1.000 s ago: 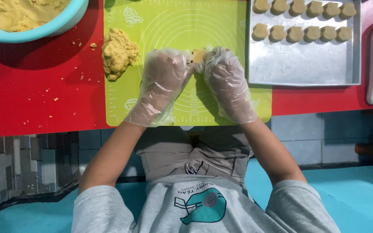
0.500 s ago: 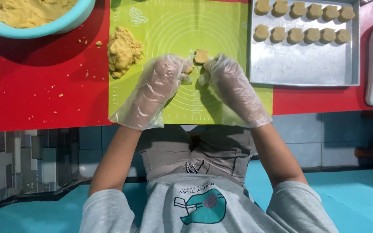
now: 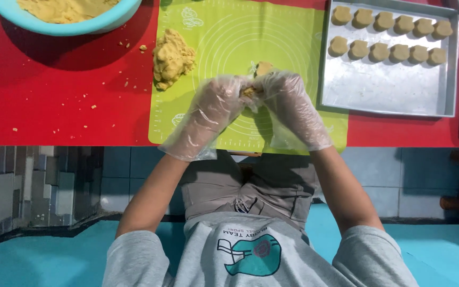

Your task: Cutting circular shapes from cookie dough using a hand-held cutter and placing them on a baking sheet.

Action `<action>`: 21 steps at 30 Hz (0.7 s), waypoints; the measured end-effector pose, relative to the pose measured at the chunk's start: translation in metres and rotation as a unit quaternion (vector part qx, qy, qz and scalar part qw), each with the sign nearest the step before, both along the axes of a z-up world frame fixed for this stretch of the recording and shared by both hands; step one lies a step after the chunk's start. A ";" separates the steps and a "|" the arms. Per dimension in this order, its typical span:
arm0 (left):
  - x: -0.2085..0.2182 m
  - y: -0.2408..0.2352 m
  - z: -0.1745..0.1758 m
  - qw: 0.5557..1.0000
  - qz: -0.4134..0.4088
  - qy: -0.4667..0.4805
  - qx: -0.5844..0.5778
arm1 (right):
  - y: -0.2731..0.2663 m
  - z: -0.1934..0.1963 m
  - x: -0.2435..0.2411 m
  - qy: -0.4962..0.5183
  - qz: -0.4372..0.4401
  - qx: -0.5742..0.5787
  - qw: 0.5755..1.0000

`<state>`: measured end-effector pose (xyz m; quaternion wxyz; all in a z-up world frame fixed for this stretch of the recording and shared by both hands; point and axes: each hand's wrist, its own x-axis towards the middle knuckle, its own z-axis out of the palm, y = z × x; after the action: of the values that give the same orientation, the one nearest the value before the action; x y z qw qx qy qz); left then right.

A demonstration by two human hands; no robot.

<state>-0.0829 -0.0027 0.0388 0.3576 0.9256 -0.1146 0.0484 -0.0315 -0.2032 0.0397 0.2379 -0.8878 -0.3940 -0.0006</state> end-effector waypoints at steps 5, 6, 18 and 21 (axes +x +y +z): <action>0.002 0.001 -0.033 0.981 -0.026 -0.031 0.188 | 0.014 0.069 -0.027 0.124 -0.032 0.072 0.989; -0.003 0.001 -0.015 0.981 -0.029 -0.033 0.187 | 0.011 0.067 -0.026 0.123 -0.035 0.071 0.989; -0.032 0.085 0.076 0.907 0.183 -0.328 0.189 | -0.007 0.070 0.004 -0.020 -0.052 -0.232 0.971; -0.023 0.095 0.048 0.903 0.196 -0.338 0.181 | -0.010 0.066 -0.003 -0.174 0.011 -0.325 0.929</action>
<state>-0.1060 0.0919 0.0868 0.1069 0.9062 -0.0516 0.4059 -0.0349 -0.2133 0.1060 -0.1363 -0.8979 -0.4178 -0.0246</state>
